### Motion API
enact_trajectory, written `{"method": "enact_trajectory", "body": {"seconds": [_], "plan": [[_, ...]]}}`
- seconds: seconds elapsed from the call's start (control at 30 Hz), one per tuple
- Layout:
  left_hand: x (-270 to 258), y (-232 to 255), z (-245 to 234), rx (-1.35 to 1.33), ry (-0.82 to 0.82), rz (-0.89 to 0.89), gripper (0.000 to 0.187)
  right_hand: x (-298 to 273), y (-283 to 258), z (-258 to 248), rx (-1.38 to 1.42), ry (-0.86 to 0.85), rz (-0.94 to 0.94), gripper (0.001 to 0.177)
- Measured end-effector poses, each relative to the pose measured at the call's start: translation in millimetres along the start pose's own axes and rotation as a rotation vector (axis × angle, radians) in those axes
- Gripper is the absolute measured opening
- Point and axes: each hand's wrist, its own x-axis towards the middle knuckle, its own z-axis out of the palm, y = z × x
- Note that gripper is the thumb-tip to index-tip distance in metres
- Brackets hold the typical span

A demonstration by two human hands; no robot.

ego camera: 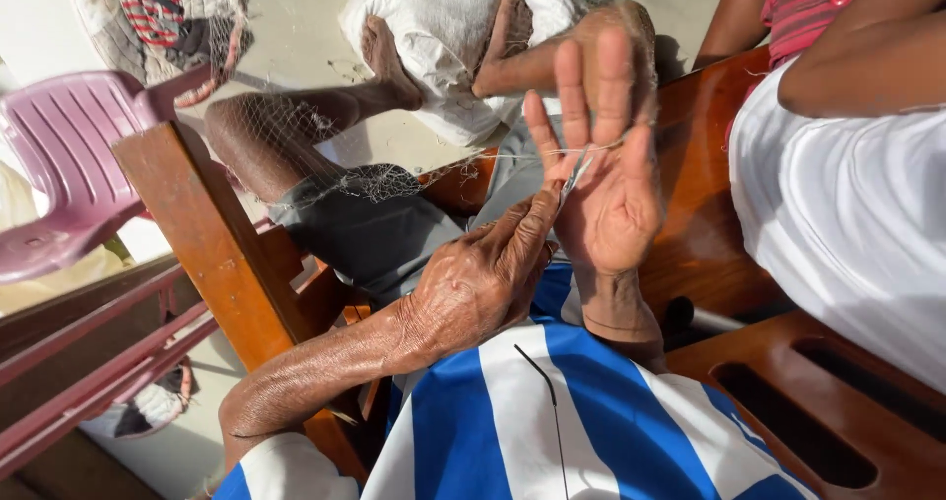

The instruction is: Repairing or weaving a fishing net using a netting needle and thread.

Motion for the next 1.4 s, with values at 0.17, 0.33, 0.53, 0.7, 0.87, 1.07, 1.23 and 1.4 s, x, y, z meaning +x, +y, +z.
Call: {"method": "enact_trajectory", "body": {"seconds": [0.17,0.33,0.53,0.7,0.87,1.07,1.23,1.4], "plan": [[0,-1,-3,0.278,0.073,0.094,0.046,-5,2,-4,-0.137,-0.061,0.002,0.078],[-5,-10,-2,0.298,0.055,0.103,0.05,-5,14,-4,-0.143,-0.089,-0.004,0.076],[-9,-15,1,0.281,0.023,0.098,0.052,-7,16,-5,-0.151,-0.085,-0.005,0.076],[-11,-21,2,0.164,-0.002,0.066,0.062,-6,16,-5,-0.074,-0.036,-0.001,0.075],[-10,-26,3,0.03,-0.125,0.02,0.087,-5,15,-6,-0.138,-0.047,0.014,0.075],[-14,-35,16,-0.029,-0.086,0.018,0.086,-3,12,-7,-0.077,-0.041,0.037,0.074],[-15,-39,20,-0.039,-0.074,0.036,0.086,-1,13,-10,-0.118,-0.047,0.023,0.074],[-13,-39,20,-0.016,-0.074,0.031,0.083,2,16,-11,-0.052,-0.018,0.025,0.075]]}}
